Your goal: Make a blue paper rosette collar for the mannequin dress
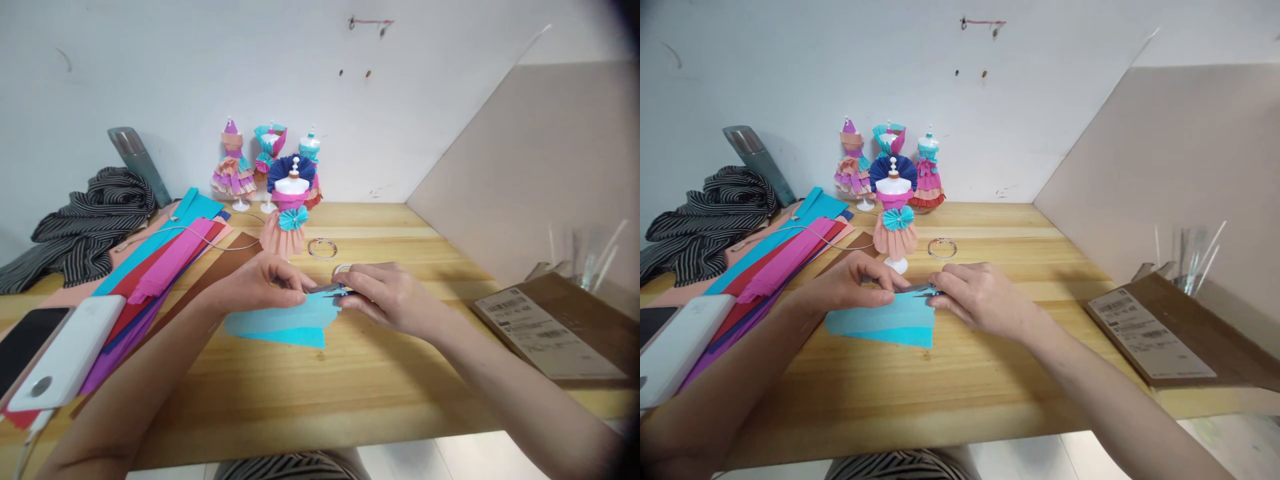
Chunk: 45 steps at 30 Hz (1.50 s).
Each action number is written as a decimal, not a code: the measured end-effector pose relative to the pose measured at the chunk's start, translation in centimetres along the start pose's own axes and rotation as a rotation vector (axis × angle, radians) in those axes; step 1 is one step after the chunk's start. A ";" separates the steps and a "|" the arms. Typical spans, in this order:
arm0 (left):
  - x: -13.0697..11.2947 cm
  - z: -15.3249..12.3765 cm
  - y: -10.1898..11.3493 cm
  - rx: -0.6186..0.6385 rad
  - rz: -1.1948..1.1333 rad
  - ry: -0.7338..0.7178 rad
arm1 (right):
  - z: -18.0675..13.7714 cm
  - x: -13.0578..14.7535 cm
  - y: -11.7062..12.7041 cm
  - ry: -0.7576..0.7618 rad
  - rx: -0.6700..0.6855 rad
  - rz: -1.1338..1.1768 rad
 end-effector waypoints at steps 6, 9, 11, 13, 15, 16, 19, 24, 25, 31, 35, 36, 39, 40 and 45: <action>0.1 0.0 0.1 -0.006 -0.002 0.003 | 0.1 0.1 0.1 0.020 -0.007 -0.010; 0.2 0.0 0.1 0.005 -0.006 0.000 | 0.1 0.2 0.2 0.030 -0.012 -0.016; 0.2 0.0 0.0 0.013 -0.006 0.001 | 0.1 0.2 0.2 0.040 -0.017 -0.018; 0.2 0.0 0.0 0.018 -0.010 0.002 | 0.0 0.2 0.2 0.048 -0.020 -0.022; 0.3 0.1 -0.1 0.018 -0.016 0.008 | 0.0 0.2 0.1 0.051 -0.020 -0.027; 0.2 0.1 -0.1 0.018 -0.019 0.011 | 0.0 0.2 0.1 0.052 -0.020 -0.029; 0.2 0.1 -0.1 0.019 -0.009 0.021 | 0.0 0.2 0.2 0.052 -0.024 -0.032; 0.2 0.1 0.0 0.023 0.020 0.035 | 0.0 0.4 0.5 0.048 -0.040 -0.055; 0.1 0.2 0.0 0.023 0.022 0.039 | 0.0 0.4 0.5 0.046 -0.041 -0.058; 0.0 0.2 -0.2 0.012 0.045 0.039 | 0.0 0.5 0.4 0.045 -0.045 -0.061; 0.0 0.1 -0.4 0.012 0.068 0.036 | 0.2 0.6 0.4 0.047 -0.039 -0.057; 0.1 0.1 -0.4 0.013 0.074 0.038 | 0.2 0.7 0.4 0.049 -0.037 -0.058; 0.1 0.0 -0.4 0.016 0.092 0.036 | 0.4 0.8 0.5 0.053 -0.031 -0.056; 0.1 0.1 -0.4 0.018 0.098 0.034 | 0.4 0.9 0.4 0.055 -0.029 -0.055; 0.2 0.2 -0.3 0.021 0.103 0.030 | 0.4 0.9 0.4 0.065 -0.036 -0.047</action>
Point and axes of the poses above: each hand's wrist, its own z-axis towards the middle knuckle, its own y-axis out of the back of the hand, x = y × z, the point moved 5 cm from there along z, towards the middle knuckle, and after that the axes turned 9 degrees about -y, right-handed, at the moved point
